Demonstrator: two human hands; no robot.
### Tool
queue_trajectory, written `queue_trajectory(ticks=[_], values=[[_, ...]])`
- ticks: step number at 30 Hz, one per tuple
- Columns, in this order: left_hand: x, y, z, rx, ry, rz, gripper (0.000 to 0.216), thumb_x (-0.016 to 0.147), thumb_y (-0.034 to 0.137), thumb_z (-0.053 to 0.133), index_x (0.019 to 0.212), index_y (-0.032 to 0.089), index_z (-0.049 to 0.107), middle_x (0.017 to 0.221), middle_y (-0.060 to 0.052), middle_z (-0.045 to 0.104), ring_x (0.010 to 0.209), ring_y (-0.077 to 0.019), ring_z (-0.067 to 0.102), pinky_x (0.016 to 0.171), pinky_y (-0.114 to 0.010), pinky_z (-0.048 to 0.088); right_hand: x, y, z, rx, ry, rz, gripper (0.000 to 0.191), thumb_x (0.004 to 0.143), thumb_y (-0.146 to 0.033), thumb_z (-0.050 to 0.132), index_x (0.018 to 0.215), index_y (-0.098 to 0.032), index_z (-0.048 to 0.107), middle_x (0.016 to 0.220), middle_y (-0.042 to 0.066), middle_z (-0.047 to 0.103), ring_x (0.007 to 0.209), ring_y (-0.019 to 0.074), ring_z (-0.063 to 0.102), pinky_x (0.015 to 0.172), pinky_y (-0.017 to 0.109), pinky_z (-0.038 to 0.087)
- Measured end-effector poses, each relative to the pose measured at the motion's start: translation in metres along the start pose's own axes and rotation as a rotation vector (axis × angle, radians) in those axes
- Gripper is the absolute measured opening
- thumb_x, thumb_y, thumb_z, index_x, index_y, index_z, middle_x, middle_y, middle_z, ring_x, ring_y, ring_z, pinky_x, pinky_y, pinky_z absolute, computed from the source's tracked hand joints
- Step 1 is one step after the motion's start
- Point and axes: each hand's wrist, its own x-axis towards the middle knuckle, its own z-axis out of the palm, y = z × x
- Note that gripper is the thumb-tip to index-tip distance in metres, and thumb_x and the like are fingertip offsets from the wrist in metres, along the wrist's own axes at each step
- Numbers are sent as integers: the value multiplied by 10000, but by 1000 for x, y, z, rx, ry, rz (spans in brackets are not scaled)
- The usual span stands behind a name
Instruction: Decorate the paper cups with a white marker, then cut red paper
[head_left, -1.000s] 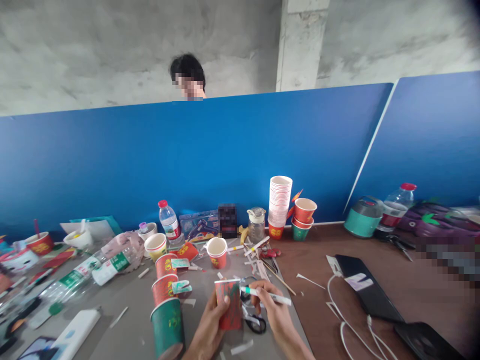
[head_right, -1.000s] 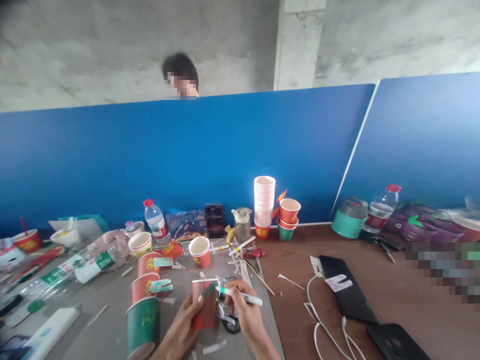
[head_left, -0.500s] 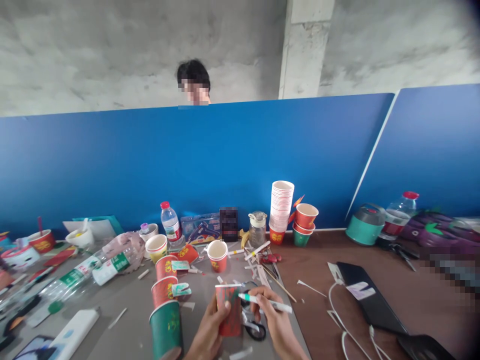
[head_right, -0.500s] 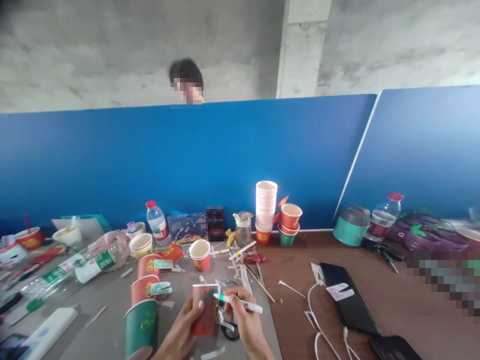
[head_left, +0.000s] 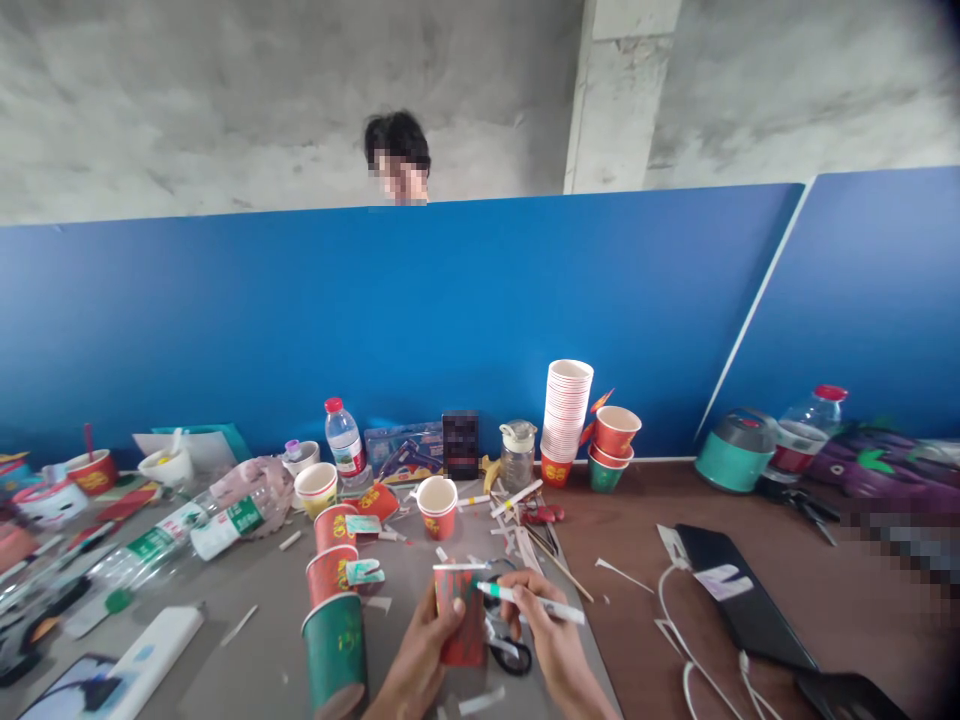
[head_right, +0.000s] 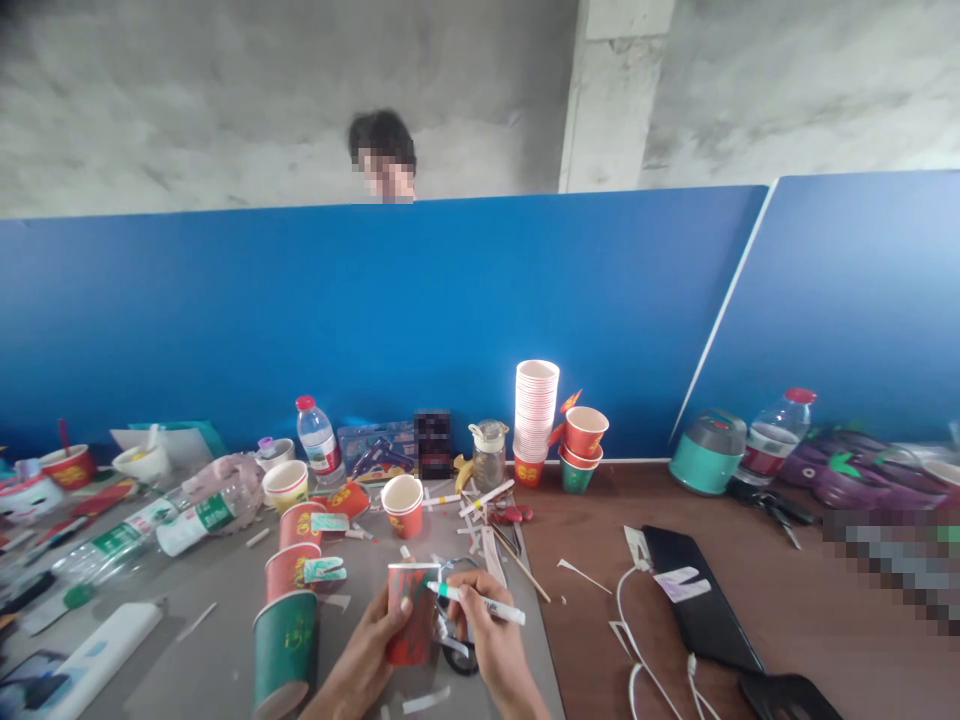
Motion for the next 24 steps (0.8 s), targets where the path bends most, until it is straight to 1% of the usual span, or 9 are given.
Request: queue_trajectory(ticks=[7,10,13,17,21,24], values=[[-4,3,4,32,-31,24,465,590,349,779,997,160,656,929,-112,694,802,-218,634,711,-298,485,-1,-2,1,-12,-1,-28,365,705,-512,627,702,-148,653,524,-5,557,416,90,450,426,205,356],[-3,4,5,35,-24,21,479,593,349,778,1016,167,646,949,-113,688,810,-219,630,722,-305,484,-1,-2,0,-25,-1,-51,343,727,-491,619,739,-151,659,560,3,577,432,92,461,443,209,375],[-2,3,4,45,-39,25,478,610,339,769,1038,172,634,954,-109,685,804,-209,626,735,-309,479,-2,0,-1,-31,-36,-46,342,740,-489,609,723,-150,651,547,3,568,437,94,466,444,207,377],[-1,0,1,76,-61,42,489,625,355,755,1058,171,621,957,-109,682,809,-210,623,736,-311,477,-3,1,-2,-33,-24,-43,353,731,-497,611,751,-146,652,558,5,576,434,93,466,435,204,371],[0,-2,0,86,-58,54,515,614,367,761,1075,195,609,983,-97,680,852,-213,619,762,-313,472,-2,1,-1,-33,-24,-35,362,724,-502,616,733,-142,652,541,2,570,428,91,463,430,201,365],[0,-2,0,93,-54,59,516,601,377,766,1058,190,619,963,-93,683,853,-213,618,770,-312,469,-1,2,-2,-27,-30,-51,358,730,-497,617,742,-141,650,553,3,576,425,87,462,433,201,364]])
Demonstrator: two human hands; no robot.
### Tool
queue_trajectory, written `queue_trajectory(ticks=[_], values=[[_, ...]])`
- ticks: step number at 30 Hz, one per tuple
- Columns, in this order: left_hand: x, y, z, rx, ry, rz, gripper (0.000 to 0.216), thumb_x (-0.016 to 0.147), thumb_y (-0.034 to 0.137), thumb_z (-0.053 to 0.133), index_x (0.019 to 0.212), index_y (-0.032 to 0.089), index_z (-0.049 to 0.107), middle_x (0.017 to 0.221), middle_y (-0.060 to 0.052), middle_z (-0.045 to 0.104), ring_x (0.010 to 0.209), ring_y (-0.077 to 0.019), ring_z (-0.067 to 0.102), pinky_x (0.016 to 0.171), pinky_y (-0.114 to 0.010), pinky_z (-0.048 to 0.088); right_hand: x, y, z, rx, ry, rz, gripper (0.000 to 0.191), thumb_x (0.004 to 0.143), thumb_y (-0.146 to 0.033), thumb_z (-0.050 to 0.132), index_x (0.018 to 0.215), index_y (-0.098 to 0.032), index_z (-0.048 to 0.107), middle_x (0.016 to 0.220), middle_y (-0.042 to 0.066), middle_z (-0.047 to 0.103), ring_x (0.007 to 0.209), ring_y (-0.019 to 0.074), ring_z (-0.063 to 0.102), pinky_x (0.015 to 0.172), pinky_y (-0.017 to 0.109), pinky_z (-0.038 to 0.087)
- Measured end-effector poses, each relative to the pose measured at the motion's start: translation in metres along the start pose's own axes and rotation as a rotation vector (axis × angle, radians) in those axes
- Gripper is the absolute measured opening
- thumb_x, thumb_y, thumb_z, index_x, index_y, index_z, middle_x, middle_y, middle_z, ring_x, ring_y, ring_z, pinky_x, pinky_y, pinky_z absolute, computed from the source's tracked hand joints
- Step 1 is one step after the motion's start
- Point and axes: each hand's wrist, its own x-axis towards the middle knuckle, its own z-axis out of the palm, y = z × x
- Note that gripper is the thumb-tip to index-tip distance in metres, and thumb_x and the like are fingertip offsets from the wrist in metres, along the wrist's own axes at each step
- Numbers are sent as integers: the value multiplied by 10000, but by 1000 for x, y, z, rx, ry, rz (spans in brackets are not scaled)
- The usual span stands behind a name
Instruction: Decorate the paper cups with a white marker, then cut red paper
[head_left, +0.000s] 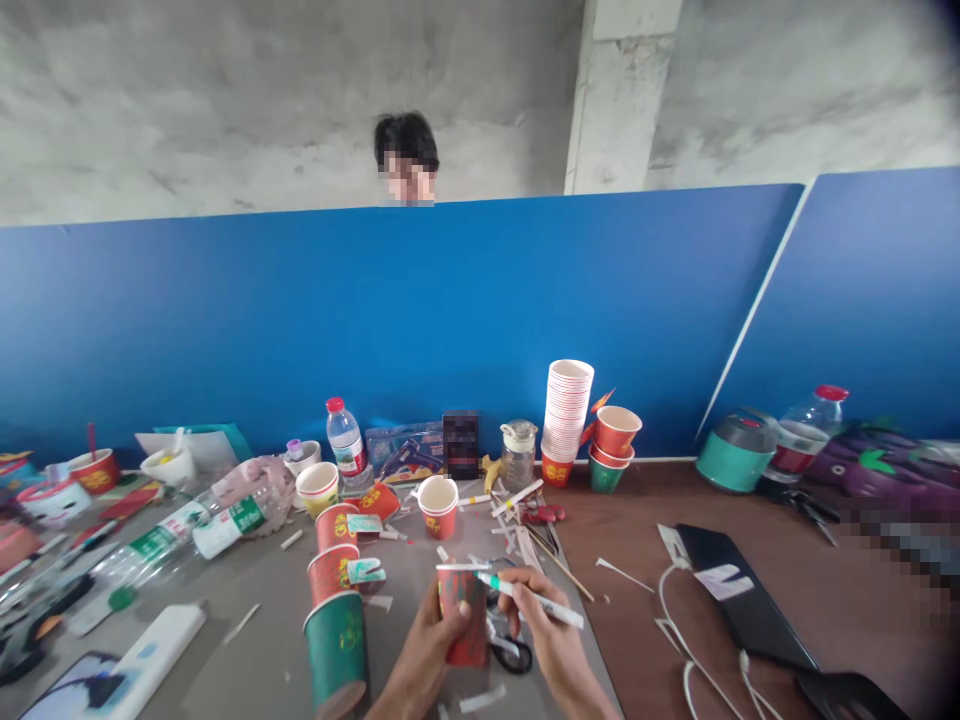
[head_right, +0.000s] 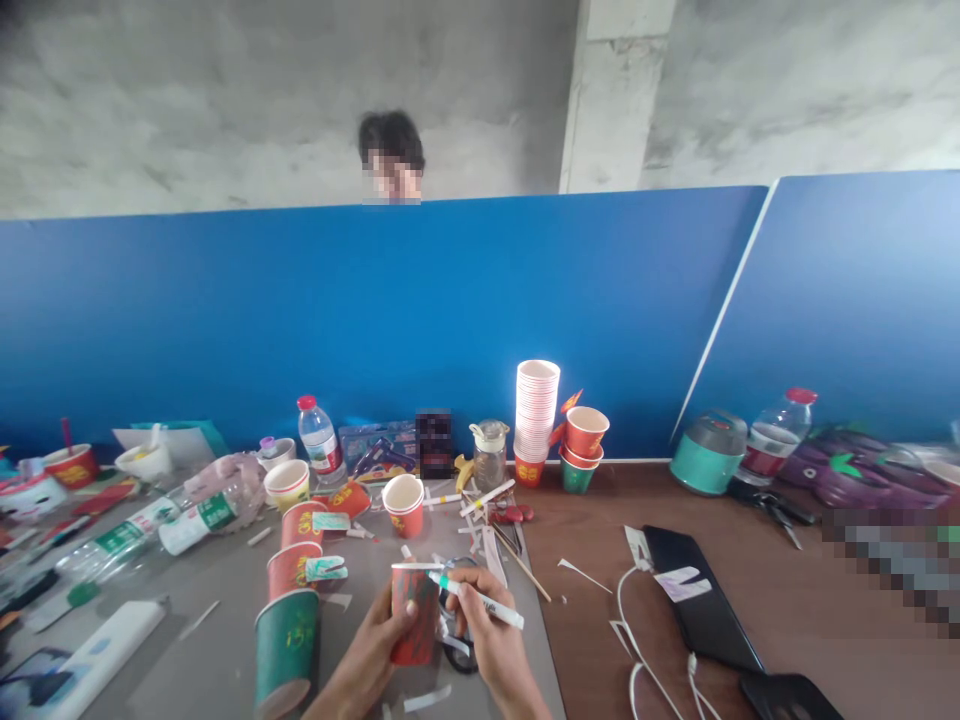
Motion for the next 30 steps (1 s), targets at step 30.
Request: queue_trajectory(ticks=[30], values=[[0,-1,0,138,-46,69,582,622,442,728,1115,175,575,990,-93,666,881,-228,592,802,-323,450,0,7,-3,-8,-37,-1,363,749,-503,604,761,-143,652,561,7,581,423,80,451,417,190,343]])
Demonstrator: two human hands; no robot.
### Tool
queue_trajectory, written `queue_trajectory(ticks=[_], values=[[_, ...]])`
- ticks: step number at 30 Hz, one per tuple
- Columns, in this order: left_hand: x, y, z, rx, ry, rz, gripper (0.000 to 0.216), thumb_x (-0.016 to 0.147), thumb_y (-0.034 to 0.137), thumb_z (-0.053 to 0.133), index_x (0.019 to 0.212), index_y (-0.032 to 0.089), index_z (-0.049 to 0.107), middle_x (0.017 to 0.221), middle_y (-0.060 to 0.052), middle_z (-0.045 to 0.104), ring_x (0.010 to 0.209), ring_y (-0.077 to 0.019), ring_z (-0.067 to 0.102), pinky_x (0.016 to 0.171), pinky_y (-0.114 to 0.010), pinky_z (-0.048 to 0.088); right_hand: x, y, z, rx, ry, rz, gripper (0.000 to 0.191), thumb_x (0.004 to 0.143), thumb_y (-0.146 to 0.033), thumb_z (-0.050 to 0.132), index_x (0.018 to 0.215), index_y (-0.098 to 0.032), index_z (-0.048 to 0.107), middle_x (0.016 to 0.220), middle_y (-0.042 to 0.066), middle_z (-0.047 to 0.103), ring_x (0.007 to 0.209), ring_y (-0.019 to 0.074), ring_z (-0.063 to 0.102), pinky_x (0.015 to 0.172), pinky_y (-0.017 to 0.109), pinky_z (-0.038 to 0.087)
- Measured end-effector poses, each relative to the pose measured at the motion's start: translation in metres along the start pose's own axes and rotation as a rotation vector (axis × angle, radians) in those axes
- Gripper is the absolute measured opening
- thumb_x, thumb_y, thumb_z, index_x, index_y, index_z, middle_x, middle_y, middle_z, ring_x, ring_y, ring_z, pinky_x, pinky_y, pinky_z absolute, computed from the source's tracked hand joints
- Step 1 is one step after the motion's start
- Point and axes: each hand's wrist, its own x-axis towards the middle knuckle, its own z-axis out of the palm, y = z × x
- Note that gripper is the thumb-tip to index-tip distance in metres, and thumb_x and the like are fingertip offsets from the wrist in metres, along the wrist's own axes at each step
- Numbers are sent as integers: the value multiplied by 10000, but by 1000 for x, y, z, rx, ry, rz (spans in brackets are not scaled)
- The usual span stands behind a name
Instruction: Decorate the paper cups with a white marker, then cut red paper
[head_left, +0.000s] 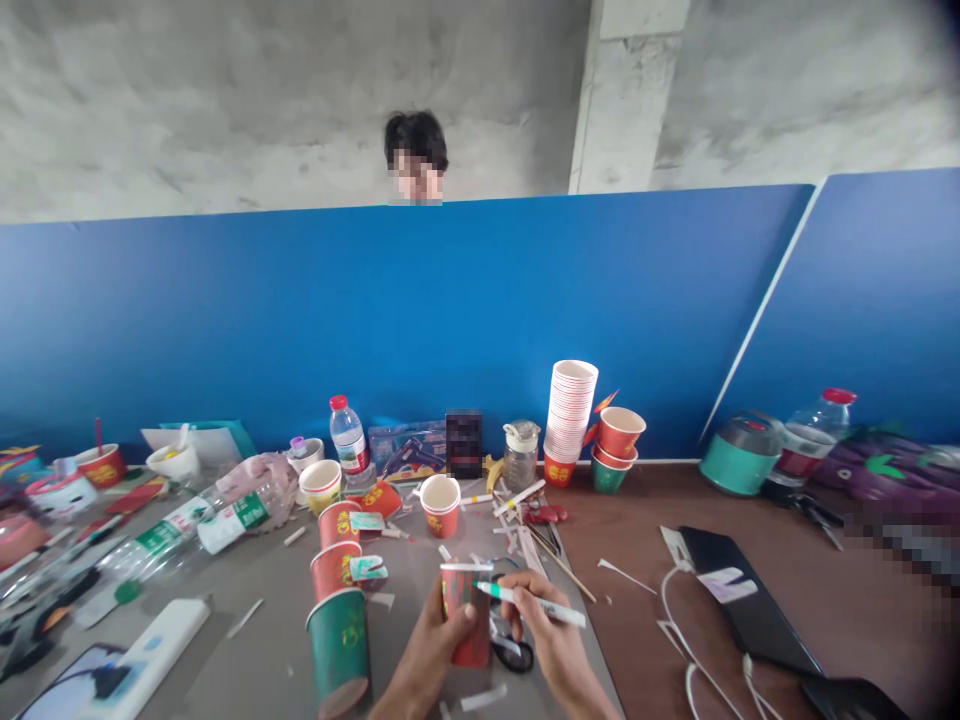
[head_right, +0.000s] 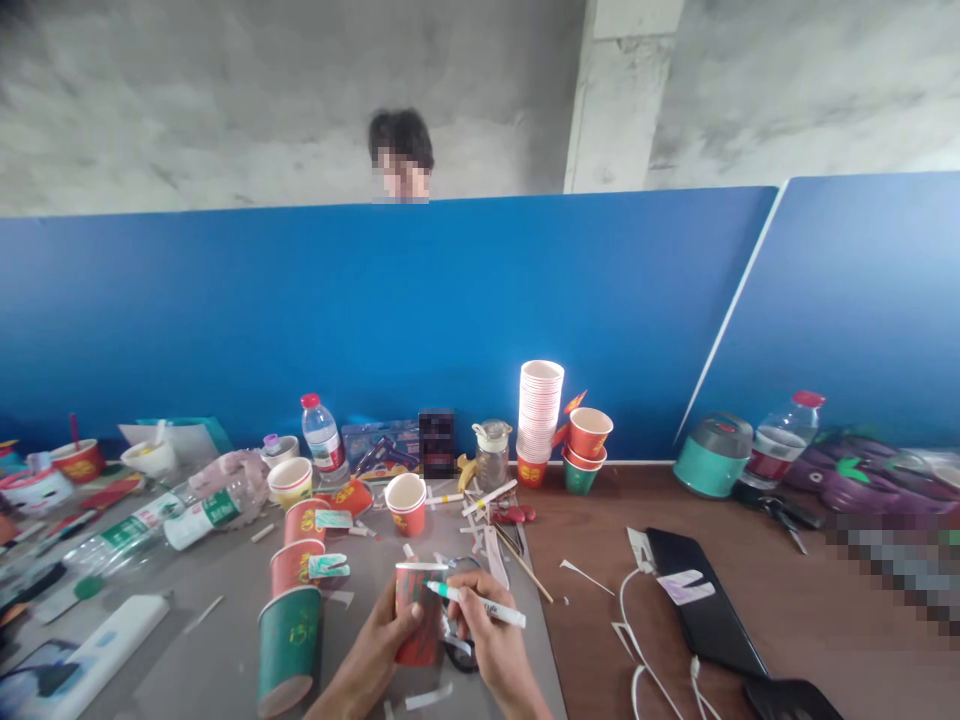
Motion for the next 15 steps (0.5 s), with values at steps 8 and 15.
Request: queue_trajectory(ticks=[8,15], values=[[-1,2,3,-7,25,-7,653,594,461,741,1153,175,562,1030,-109,660,901,-244,594,838,-355,442,-1,-3,0,-35,-6,-35,351,763,-480,598,789,-136,663,582,16,597,431,81,458,426,195,365],[0,1,2,-20,15,-16,669,594,455,744,1179,194,554,1055,-104,659,943,-257,590,862,-360,436,-2,-7,1,-49,1,-24,372,748,-503,605,757,-135,659,552,14,584,418,88,456,410,200,361]])
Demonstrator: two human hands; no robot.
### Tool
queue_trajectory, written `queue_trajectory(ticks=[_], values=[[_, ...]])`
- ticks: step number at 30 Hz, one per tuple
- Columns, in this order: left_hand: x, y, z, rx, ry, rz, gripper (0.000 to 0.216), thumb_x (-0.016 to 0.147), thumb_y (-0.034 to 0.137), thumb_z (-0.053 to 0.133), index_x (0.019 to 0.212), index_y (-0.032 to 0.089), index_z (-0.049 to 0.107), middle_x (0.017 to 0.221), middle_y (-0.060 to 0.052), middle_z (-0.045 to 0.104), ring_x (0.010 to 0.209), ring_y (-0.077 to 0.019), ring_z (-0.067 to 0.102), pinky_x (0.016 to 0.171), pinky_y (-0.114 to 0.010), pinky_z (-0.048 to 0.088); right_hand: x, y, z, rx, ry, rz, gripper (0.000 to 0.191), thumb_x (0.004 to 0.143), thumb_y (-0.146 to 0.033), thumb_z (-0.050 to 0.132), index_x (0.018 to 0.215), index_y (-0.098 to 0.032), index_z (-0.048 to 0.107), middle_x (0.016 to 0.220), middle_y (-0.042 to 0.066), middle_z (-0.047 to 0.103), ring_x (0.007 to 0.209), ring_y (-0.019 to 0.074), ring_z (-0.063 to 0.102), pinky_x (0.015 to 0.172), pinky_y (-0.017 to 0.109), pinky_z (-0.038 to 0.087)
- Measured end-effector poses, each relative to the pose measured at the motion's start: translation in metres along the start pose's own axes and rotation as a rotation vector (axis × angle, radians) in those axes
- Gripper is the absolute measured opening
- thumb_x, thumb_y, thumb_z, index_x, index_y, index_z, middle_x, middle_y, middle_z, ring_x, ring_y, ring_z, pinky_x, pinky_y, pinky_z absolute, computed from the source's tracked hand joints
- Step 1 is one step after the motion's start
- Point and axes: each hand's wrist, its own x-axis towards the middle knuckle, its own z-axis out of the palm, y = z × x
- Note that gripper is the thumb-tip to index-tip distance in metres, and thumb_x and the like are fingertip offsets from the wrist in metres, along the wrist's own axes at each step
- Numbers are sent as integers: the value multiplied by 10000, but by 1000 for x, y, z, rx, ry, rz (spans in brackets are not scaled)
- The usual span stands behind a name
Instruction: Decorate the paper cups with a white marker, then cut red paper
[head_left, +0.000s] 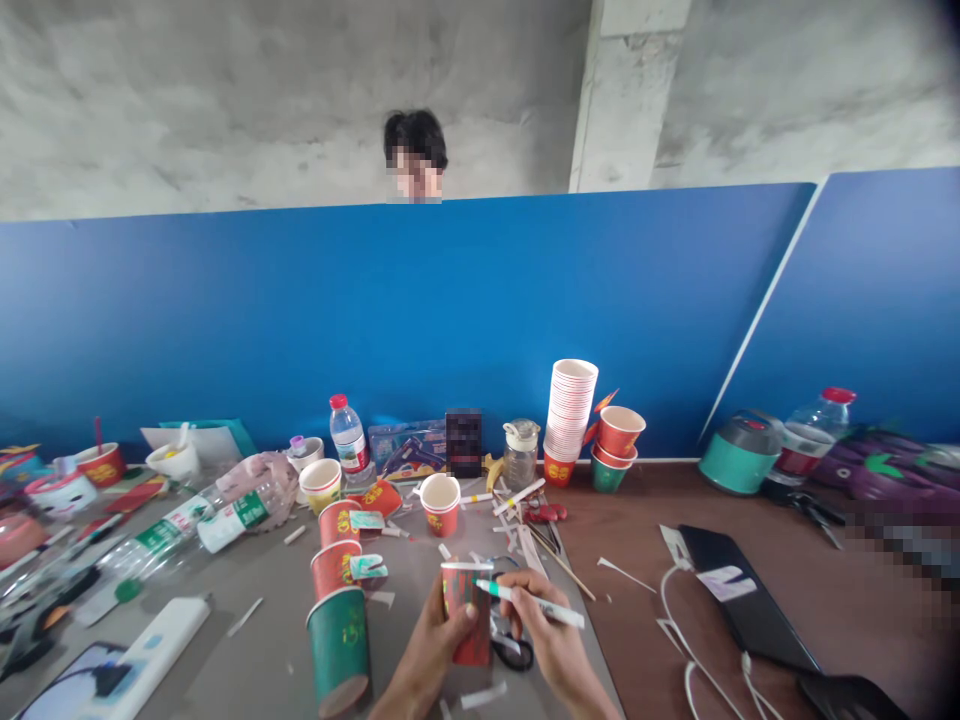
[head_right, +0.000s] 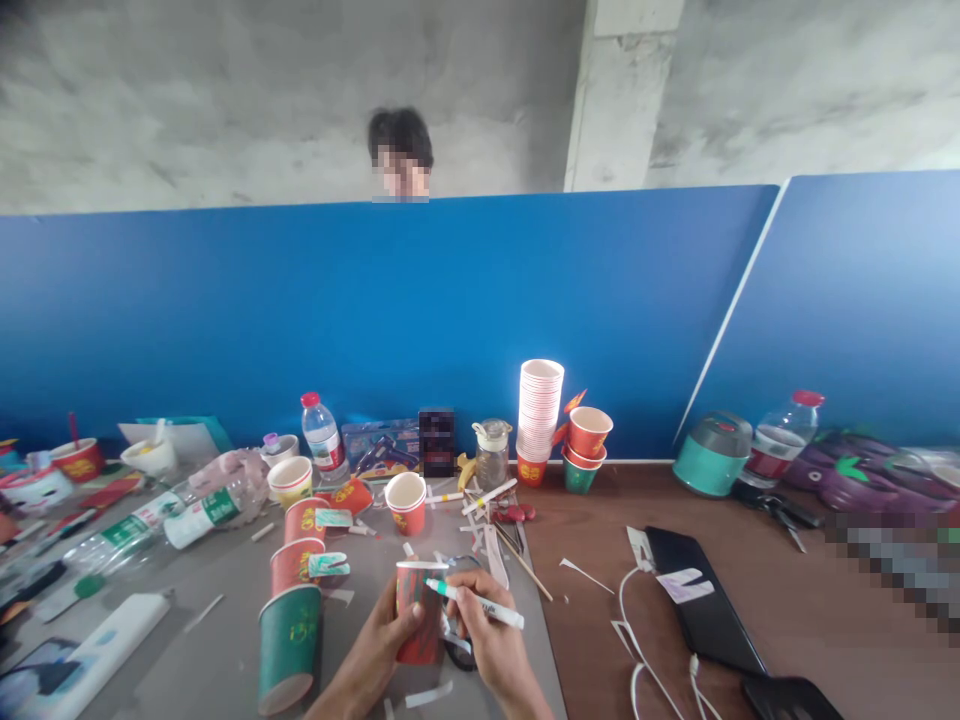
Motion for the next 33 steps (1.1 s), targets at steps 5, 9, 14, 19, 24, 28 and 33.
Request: queue_trajectory(ticks=[5,9,14,19,24,28,33], values=[[2,-5,-3,31,-29,28,622,612,462,728,1141,175,569,1007,-109,669,900,-251,600,828,-354,451,-1,-3,1,0,-16,7,355,745,-486,615,757,-135,664,560,21,593,432,92,467,424,205,379],[3,-8,-5,57,-8,37,611,624,466,717,1141,178,564,1038,-109,661,928,-257,593,845,-362,450,-1,-2,0,9,-1,8,356,744,-493,615,770,-142,666,573,19,597,427,84,455,417,197,367],[2,-7,-5,62,-13,39,630,623,480,713,1149,171,561,1042,-117,662,914,-259,601,856,-379,449,-1,0,2,22,-26,21,354,742,-494,620,762,-144,669,554,10,584,441,92,465,440,203,382],[-1,-1,-2,69,8,23,637,604,467,734,1148,177,574,1046,-112,667,939,-272,602,858,-371,450,0,2,3,49,16,38,390,721,-529,621,751,-143,668,536,13,583,422,96,461,421,206,367],[0,-4,-4,33,77,9,577,645,457,709,1142,192,582,1117,-109,655,1043,-283,576,905,-369,435,2,2,2,67,1,20,380,740,-518,610,793,-146,660,563,12,595,415,91,472,419,204,378],[0,-5,-3,-94,107,-55,587,641,445,718,1160,210,577,1155,-119,644,1061,-287,581,905,-383,445,0,1,3,89,-35,11,379,772,-508,587,902,-158,648,622,26,632,430,102,503,436,218,416],[-1,1,2,-180,163,-100,633,585,440,760,1153,223,581,1132,-122,655,984,-286,624,832,-381,488,-1,-3,4,99,-65,-7,358,785,-489,588,919,-165,657,677,40,647,477,115,535,484,237,460]])
